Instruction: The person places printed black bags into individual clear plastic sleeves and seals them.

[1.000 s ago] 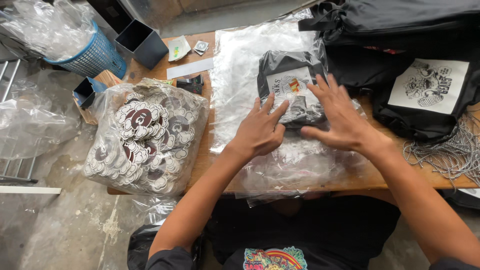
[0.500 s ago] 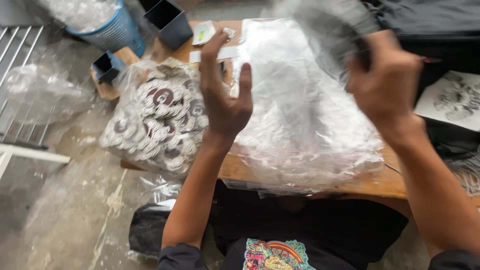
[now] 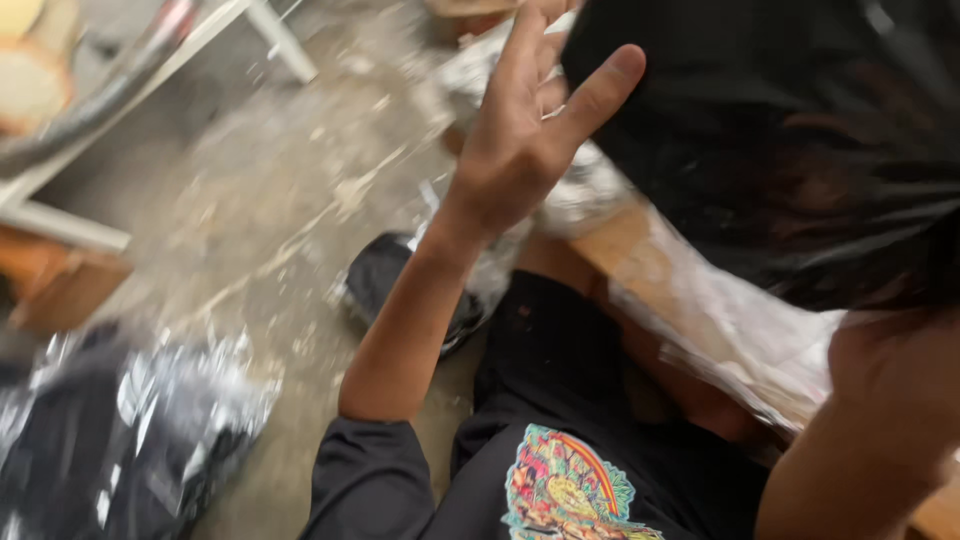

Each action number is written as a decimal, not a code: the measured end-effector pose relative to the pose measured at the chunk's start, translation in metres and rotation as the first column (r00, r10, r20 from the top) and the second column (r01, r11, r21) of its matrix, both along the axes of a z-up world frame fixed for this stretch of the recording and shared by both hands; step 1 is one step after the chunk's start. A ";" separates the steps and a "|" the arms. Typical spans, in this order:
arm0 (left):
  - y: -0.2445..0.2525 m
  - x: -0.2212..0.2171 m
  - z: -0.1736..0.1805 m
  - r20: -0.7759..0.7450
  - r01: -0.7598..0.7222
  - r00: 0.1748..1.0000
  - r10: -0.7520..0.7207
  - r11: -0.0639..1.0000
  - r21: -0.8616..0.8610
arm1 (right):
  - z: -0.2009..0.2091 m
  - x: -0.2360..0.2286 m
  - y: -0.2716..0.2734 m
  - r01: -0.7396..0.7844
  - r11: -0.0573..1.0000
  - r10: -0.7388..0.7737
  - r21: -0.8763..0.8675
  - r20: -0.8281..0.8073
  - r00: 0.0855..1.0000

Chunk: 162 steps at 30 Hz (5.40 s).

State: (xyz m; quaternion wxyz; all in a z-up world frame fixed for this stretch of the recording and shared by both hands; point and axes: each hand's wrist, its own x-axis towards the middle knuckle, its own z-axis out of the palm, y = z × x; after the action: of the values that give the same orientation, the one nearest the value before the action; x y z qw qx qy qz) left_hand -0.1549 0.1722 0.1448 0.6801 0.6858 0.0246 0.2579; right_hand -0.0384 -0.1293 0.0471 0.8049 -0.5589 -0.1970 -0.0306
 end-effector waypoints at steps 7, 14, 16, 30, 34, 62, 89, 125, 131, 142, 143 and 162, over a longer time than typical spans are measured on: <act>0.077 -0.135 -0.034 0.151 -0.498 0.867 0.475 0.814 0.298 | 0.015 -0.128 0.176 -0.530 0.816 0.575 0.231 -0.414 0.706; 0.148 -0.218 -0.210 -0.445 -0.513 0.653 0.613 0.790 0.336 | -0.207 -0.185 0.240 -0.561 0.775 0.490 0.291 -0.837 0.242; 0.153 -0.213 -0.261 -0.448 -0.532 0.635 0.630 0.776 0.339 | -0.264 -0.194 0.244 -0.540 0.839 0.249 0.070 -0.931 0.268; 0.133 -0.161 -0.324 -0.347 -0.116 0.564 0.750 0.488 0.865 | -0.208 -0.183 0.234 0.152 0.374 0.664 -0.915 0.378 0.645; 0.128 -0.138 -0.364 -0.351 -0.048 0.650 0.674 0.497 0.866 | -0.247 -0.170 0.263 0.090 0.050 0.778 -0.995 0.096 0.620; 0.113 -0.093 -0.298 0.071 -0.410 0.807 0.586 0.469 0.782 | -0.177 -0.125 0.201 -0.340 0.601 0.665 -0.723 0.217 0.715; -0.131 0.142 -0.115 -0.298 0.437 0.874 -0.384 0.889 0.135 | 0.005 0.061 -0.099 0.087 0.996 -0.081 0.002 -0.333 0.940; -0.124 0.148 -0.083 -0.732 0.610 0.387 -0.561 0.751 -0.253 | 0.009 0.107 -0.123 -0.012 0.865 -0.363 -0.501 -0.643 0.675; -0.112 0.128 -0.113 -0.659 0.523 0.452 -0.600 0.777 -0.349 | 0.028 0.106 -0.132 -0.005 0.939 -0.043 -0.344 -0.132 0.990; -0.115 0.118 -0.113 -0.711 0.463 0.568 -0.415 0.875 -0.140 | 0.010 0.119 -0.112 -0.088 0.601 -0.490 -0.795 -0.453 0.744; -0.117 0.115 -0.101 -0.779 0.491 0.563 -0.277 0.870 0.045 | 0.016 0.115 -0.109 -0.037 0.552 -0.509 -0.833 -0.372 0.776; -0.185 0.140 -0.002 -0.085 0.211 0.953 -0.291 0.439 0.874 | 0.032 0.089 -0.194 0.555 -0.479 -0.330 -0.680 0.725 0.604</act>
State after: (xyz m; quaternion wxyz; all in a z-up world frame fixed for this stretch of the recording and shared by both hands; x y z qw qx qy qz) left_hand -0.0147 -0.0133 0.1431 0.2665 0.9206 -0.2384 0.1571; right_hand 0.0511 -0.3228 0.0791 -0.0355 -0.9616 0.0618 -0.2651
